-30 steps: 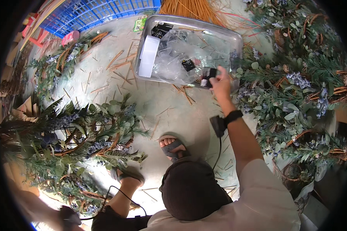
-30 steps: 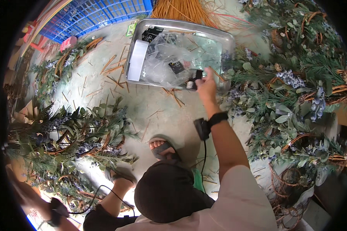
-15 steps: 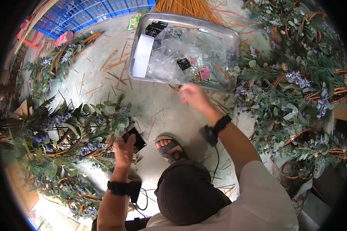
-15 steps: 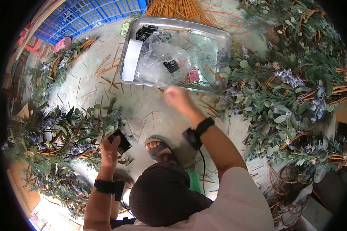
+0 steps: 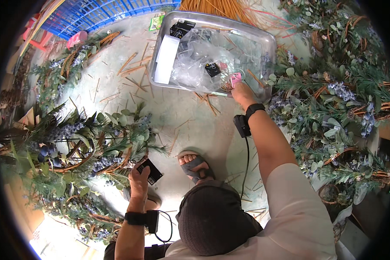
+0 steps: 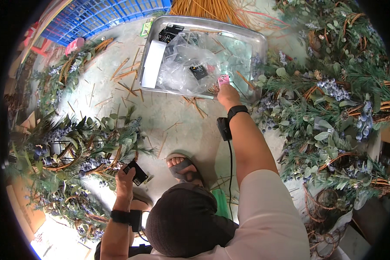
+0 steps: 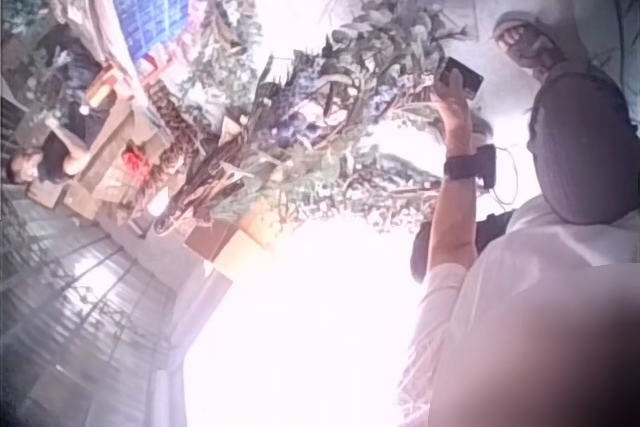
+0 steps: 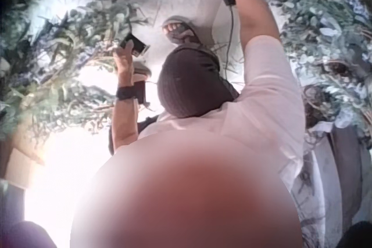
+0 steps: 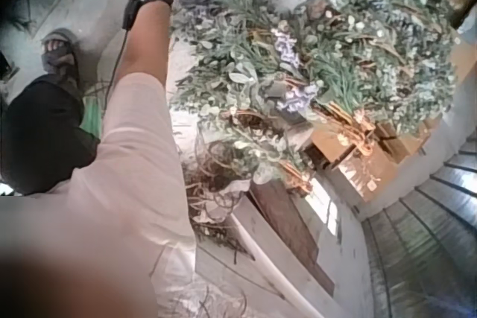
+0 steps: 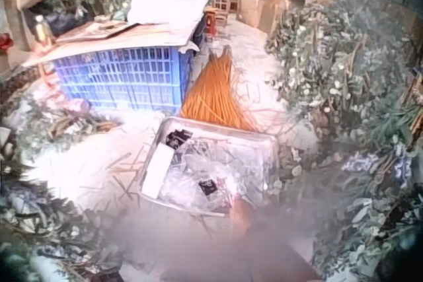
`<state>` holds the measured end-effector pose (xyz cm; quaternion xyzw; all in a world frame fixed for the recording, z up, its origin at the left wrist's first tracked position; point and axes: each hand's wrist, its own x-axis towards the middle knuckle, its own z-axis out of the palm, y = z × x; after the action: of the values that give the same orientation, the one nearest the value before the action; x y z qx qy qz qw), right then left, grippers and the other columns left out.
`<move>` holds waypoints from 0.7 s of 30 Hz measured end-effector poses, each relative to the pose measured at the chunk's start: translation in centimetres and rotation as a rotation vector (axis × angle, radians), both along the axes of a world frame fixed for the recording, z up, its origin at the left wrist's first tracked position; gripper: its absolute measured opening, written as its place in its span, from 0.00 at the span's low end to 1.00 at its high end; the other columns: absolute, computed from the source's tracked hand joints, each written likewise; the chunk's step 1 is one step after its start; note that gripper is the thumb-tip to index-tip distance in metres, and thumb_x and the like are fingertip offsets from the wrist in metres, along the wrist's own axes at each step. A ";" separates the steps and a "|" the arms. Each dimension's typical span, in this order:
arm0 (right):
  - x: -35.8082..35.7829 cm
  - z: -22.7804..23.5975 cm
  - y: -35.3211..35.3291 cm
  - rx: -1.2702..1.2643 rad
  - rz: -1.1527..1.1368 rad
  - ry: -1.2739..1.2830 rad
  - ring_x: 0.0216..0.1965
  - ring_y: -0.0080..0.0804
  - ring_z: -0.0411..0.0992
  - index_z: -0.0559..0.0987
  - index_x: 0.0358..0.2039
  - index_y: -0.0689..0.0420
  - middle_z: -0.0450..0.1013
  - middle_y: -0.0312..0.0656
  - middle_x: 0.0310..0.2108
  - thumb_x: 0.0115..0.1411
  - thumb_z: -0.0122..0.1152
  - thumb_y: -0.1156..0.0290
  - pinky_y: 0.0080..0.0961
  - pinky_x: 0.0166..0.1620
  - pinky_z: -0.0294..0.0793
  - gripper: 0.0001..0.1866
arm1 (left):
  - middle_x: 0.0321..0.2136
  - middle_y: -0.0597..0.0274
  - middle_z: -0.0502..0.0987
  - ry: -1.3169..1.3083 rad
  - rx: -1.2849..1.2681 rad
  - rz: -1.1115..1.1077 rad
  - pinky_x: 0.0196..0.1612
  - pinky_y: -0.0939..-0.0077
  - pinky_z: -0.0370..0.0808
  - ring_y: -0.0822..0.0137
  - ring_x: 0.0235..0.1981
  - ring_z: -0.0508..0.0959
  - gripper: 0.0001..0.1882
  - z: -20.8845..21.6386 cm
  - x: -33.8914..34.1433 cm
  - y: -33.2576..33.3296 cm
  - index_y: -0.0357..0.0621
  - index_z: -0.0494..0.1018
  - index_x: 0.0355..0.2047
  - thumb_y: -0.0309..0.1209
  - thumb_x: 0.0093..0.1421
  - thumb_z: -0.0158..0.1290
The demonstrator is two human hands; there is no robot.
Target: Manually assemble floral and pine wreaths by attaching foliage, berries, and tags to a woven base.
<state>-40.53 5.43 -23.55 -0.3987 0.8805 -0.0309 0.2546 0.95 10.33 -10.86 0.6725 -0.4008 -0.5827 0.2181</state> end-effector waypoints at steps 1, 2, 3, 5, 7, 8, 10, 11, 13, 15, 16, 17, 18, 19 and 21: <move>-0.9 -0.6 0.1 0.003 -0.009 0.005 0.37 0.47 0.69 0.75 0.30 0.60 0.71 0.53 0.32 0.46 0.50 0.68 0.36 0.39 0.68 0.12 | 0.22 0.69 0.70 0.003 -0.004 0.000 0.27 0.86 0.64 0.78 0.22 0.66 0.10 0.0 0.1 0.0 0.32 0.69 0.32 0.24 0.49 0.50; -1.6 -1.4 0.3 0.007 -0.017 0.008 0.35 0.46 0.69 0.76 0.29 0.58 0.71 0.52 0.30 0.44 0.50 0.69 0.36 0.37 0.67 0.12 | 0.23 0.69 0.70 -0.024 0.015 -0.030 0.28 0.86 0.64 0.78 0.23 0.66 0.10 0.1 0.4 0.0 0.34 0.69 0.32 0.25 0.49 0.50; -2.4 -2.0 0.7 0.002 -0.017 0.012 0.35 0.46 0.69 0.76 0.29 0.58 0.71 0.52 0.30 0.44 0.50 0.69 0.36 0.37 0.67 0.12 | 0.23 0.69 0.69 -0.046 0.032 -0.060 0.29 0.85 0.64 0.78 0.23 0.66 0.10 0.1 0.5 0.0 0.35 0.69 0.33 0.26 0.48 0.50; -3.0 -2.1 1.2 -0.084 -0.057 -0.027 0.34 0.47 0.69 0.76 0.28 0.58 0.71 0.52 0.29 0.44 0.49 0.69 0.35 0.36 0.67 0.11 | 0.22 0.69 0.70 -0.011 -0.007 -0.045 0.27 0.86 0.64 0.79 0.22 0.66 0.10 -0.1 0.6 0.3 0.33 0.69 0.33 0.25 0.49 0.51; -3.0 -1.1 0.9 -0.025 -0.003 -0.070 0.36 0.49 0.68 0.75 0.30 0.60 0.70 0.53 0.33 0.45 0.47 0.69 0.35 0.38 0.68 0.13 | 0.21 0.69 0.70 0.017 -0.044 -0.027 0.25 0.86 0.64 0.79 0.21 0.66 0.10 -0.5 1.1 0.9 0.32 0.69 0.32 0.24 0.49 0.51; -2.8 -0.4 0.8 0.036 0.047 -0.109 0.39 0.51 0.67 0.75 0.31 0.62 0.70 0.54 0.36 0.47 0.46 0.68 0.35 0.40 0.68 0.15 | 0.20 0.69 0.69 0.007 -0.008 0.001 0.24 0.86 0.63 0.80 0.21 0.65 0.10 -0.8 1.3 1.3 0.32 0.69 0.32 0.24 0.49 0.51; -2.0 -0.2 0.7 0.008 0.071 -0.146 0.39 0.51 0.68 0.75 0.32 0.61 0.70 0.54 0.36 0.47 0.46 0.67 0.36 0.40 0.68 0.15 | 0.19 0.70 0.69 -0.005 0.025 0.033 0.24 0.87 0.63 0.80 0.20 0.65 0.09 -1.1 1.5 2.0 0.32 0.69 0.31 0.25 0.49 0.51; -1.6 0.0 0.5 -0.014 0.089 -0.180 0.38 0.50 0.68 0.75 0.32 0.60 0.70 0.53 0.35 0.47 0.47 0.66 0.37 0.39 0.68 0.15 | 0.19 0.70 0.69 0.001 0.034 0.012 0.23 0.87 0.63 0.80 0.20 0.65 0.08 -0.9 1.0 2.1 0.33 0.69 0.29 0.25 0.49 0.51; -0.5 0.1 0.0 0.025 0.023 -0.138 0.38 0.50 0.68 0.75 0.32 0.59 0.71 0.52 0.35 0.47 0.48 0.65 0.37 0.40 0.68 0.15 | 0.18 0.71 0.69 0.028 0.062 -0.001 0.22 0.87 0.62 0.81 0.19 0.64 0.06 -0.4 0.0 2.4 0.34 0.69 0.26 0.25 0.49 0.51; 0.7 0.7 -0.6 0.080 -0.022 -0.053 0.39 0.48 0.69 0.75 0.32 0.59 0.71 0.52 0.35 0.48 0.49 0.64 0.39 0.40 0.68 0.15 | 0.18 0.71 0.68 0.012 0.080 0.000 0.22 0.87 0.62 0.81 0.19 0.64 0.06 -0.9 0.6 2.6 0.35 0.69 0.26 0.25 0.49 0.51; 0.7 0.3 -0.8 0.080 -0.021 -0.055 0.39 0.48 0.69 0.75 0.32 0.59 0.71 0.52 0.35 0.48 0.49 0.64 0.39 0.40 0.68 0.15 | 0.17 0.71 0.68 -0.002 0.097 -0.001 0.22 0.87 0.62 0.81 0.19 0.64 0.06 -1.1 0.9 2.6 0.35 0.69 0.25 0.25 0.49 0.51; 0.2 -0.1 -0.6 0.046 -0.021 -0.048 0.38 0.48 0.69 0.75 0.33 0.59 0.71 0.52 0.35 0.48 0.49 0.64 0.38 0.40 0.67 0.15 | 0.16 0.71 0.67 -0.015 0.099 -0.031 0.21 0.86 0.61 0.81 0.18 0.63 0.05 -1.0 1.0 2.4 0.36 0.69 0.24 0.26 0.49 0.51; -0.4 -0.8 -0.5 0.009 -0.019 -0.042 0.38 0.48 0.69 0.74 0.33 0.60 0.71 0.52 0.35 0.47 0.50 0.65 0.38 0.40 0.67 0.15 | 0.16 0.71 0.67 -0.012 0.100 -0.034 0.21 0.86 0.61 0.81 0.18 0.63 0.05 -1.2 1.1 2.3 0.36 0.69 0.24 0.26 0.49 0.51; -0.9 -1.5 -0.3 0.008 -0.022 -0.037 0.38 0.48 0.69 0.74 0.33 0.60 0.71 0.52 0.35 0.47 0.50 0.65 0.38 0.40 0.67 0.15 | 0.16 0.72 0.67 0.030 0.075 0.009 0.21 0.86 0.60 0.81 0.18 0.62 0.05 -1.5 1.3 2.3 0.36 0.68 0.23 0.26 0.49 0.51; -2.0 -1.8 0.3 -0.058 0.082 -0.014 0.36 0.50 0.69 0.75 0.28 0.61 0.71 0.53 0.32 0.45 0.50 0.67 0.38 0.40 0.67 0.13 | 0.15 0.72 0.65 0.072 0.033 0.023 0.19 0.86 0.59 0.81 0.17 0.61 0.05 -1.9 1.8 2.1 0.35 0.68 0.23 0.25 0.48 0.51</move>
<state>-42.55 5.72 -25.39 -0.4414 0.8604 -0.0488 0.2501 2.76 12.43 -12.78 0.6591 -0.3755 -0.6104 0.2279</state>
